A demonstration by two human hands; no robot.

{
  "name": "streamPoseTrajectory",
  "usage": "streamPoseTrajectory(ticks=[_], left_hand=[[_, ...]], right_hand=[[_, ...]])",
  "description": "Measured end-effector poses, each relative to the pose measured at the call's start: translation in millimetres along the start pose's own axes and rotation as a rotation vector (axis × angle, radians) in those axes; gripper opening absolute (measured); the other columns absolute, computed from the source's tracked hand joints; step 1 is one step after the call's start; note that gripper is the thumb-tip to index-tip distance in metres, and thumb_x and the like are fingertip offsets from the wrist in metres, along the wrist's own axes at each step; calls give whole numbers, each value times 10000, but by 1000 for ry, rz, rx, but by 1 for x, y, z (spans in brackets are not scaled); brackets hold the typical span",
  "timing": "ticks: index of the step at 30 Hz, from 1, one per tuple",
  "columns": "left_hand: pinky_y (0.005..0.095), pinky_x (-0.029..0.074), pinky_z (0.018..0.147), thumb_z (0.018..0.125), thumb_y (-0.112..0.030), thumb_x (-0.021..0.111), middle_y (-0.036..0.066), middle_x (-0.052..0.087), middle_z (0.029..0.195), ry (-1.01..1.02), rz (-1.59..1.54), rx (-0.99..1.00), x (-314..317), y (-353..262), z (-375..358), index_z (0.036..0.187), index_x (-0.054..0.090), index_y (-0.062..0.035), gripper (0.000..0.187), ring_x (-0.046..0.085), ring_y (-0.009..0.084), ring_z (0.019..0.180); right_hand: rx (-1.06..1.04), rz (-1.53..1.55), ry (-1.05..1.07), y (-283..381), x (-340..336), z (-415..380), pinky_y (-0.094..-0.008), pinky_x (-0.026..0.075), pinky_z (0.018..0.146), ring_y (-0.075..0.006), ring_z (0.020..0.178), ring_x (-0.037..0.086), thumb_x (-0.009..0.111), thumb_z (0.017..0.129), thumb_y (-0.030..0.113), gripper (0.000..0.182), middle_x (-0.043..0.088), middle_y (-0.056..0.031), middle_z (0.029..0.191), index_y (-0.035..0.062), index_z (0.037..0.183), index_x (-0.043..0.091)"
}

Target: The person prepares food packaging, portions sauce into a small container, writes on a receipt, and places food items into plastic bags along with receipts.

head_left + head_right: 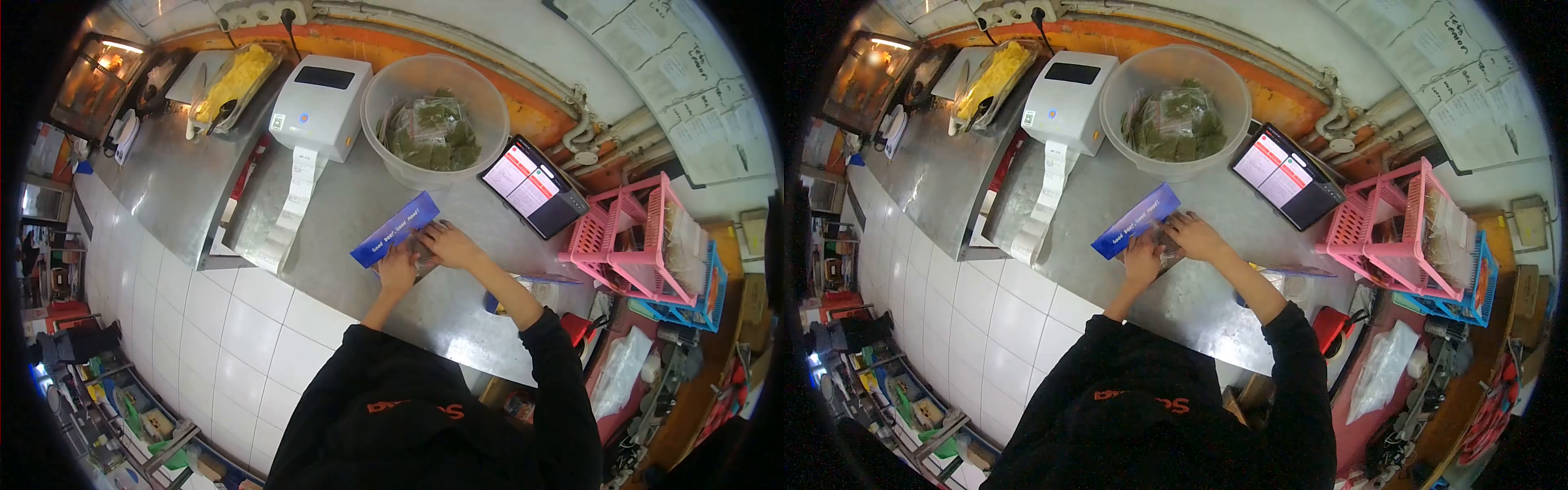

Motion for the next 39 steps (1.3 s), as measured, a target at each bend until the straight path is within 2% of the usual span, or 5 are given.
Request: streamPoseTrajectory(ticks=[13,15,19,35,39], left_hand=[[470,387,742,761,-290,551,151,590,899,37,-282,-215,42,47,1,864,578,-51,261,540,331,881],[459,416,713,770,-266,530,134,612,839,-239,-80,-131,35,51,-2,825,582,-55,224,568,337,803],[438,428,755,770,-274,510,178,602,876,120,-101,-509,43,58,2,871,593,-57,253,558,334,878],[441,388,812,813,-303,446,140,594,950,-7,-52,-342,34,43,15,935,597,-112,272,548,323,906],[431,390,806,805,-298,461,146,591,957,285,195,-160,30,11,22,962,587,-79,298,551,317,901]], right_hand=[[49,109,-33,-5,9,0,-369,356,929,-299,1053,451,618,588,50,635,464,-168,1119,34,1190,416],[42,32,-56,-3,5,-2,-364,347,939,-290,1050,458,604,601,50,591,481,-163,1101,34,1169,440],[58,-167,-111,1,7,1,-367,319,964,-262,1067,455,558,643,50,473,519,-129,1063,26,1110,496],[92,-182,-260,21,8,-5,-418,314,976,-380,1106,425,469,731,136,414,435,-288,1154,41,1134,487],[126,-229,-305,19,11,-5,-414,324,967,-366,1091,439,477,728,147,417,465,-275,1117,83,1139,495]])
Point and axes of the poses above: each hand's wrist, its own z-axis towards the middle knuckle, its own x-axis out of the palm, y = z × x, the point moved 9 cm from there along z, towards the middle knuckle
